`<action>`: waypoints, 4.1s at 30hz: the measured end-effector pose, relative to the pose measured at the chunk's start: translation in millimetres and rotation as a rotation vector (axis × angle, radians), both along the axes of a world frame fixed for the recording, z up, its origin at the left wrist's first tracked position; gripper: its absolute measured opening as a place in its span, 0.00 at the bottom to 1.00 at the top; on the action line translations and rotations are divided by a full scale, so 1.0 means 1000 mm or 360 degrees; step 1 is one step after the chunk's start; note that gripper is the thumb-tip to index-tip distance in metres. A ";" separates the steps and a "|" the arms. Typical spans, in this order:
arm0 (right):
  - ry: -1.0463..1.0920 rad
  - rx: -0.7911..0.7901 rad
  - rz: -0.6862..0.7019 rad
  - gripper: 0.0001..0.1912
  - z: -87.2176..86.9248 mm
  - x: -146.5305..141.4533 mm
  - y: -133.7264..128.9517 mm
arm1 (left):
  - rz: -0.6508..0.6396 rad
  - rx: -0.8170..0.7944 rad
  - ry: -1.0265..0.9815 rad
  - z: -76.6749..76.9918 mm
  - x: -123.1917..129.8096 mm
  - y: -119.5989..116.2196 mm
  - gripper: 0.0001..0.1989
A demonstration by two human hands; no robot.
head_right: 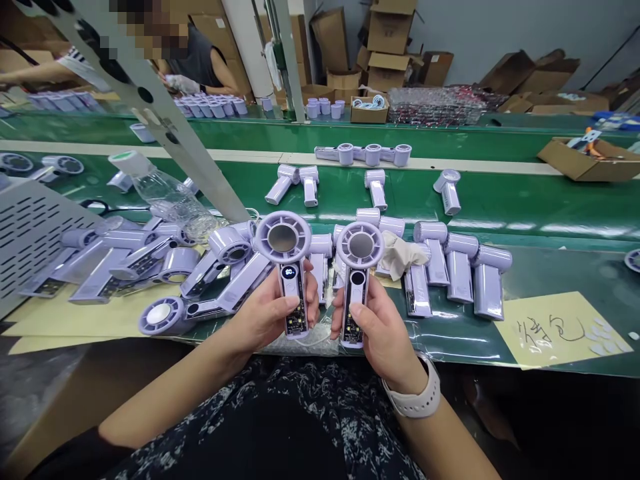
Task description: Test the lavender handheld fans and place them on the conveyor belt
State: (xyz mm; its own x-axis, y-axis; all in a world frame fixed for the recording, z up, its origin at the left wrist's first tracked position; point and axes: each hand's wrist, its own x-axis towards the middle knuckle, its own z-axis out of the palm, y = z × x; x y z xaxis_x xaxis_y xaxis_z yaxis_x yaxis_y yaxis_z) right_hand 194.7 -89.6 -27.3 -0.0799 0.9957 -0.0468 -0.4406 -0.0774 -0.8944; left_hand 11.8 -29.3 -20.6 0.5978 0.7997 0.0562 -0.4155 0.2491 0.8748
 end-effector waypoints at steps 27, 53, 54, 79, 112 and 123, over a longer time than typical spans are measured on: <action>0.0104 -0.0073 -0.0088 0.14 0.001 -0.005 0.003 | 0.0040 0.0063 0.0080 -0.001 -0.006 0.005 0.18; 0.0169 0.0040 -0.0100 0.11 -0.008 0.001 -0.002 | -0.0024 0.0033 0.0069 -0.001 -0.004 0.000 0.23; 0.0194 0.0041 -0.0093 0.12 -0.007 0.000 -0.002 | -0.0027 0.0031 0.0061 0.000 -0.004 0.000 0.22; 0.0339 -0.0168 -0.0083 0.16 -0.003 -0.002 -0.006 | 0.0290 -0.0023 0.0399 0.012 0.007 -0.014 0.24; 0.0194 -0.0020 -0.0568 0.08 0.014 0.005 -0.001 | -0.0133 -0.0051 0.0212 0.019 -0.001 0.000 0.31; -0.0158 0.0344 -0.0553 0.14 0.016 0.012 -0.008 | 0.0011 0.0366 0.0469 0.018 -0.008 -0.001 0.27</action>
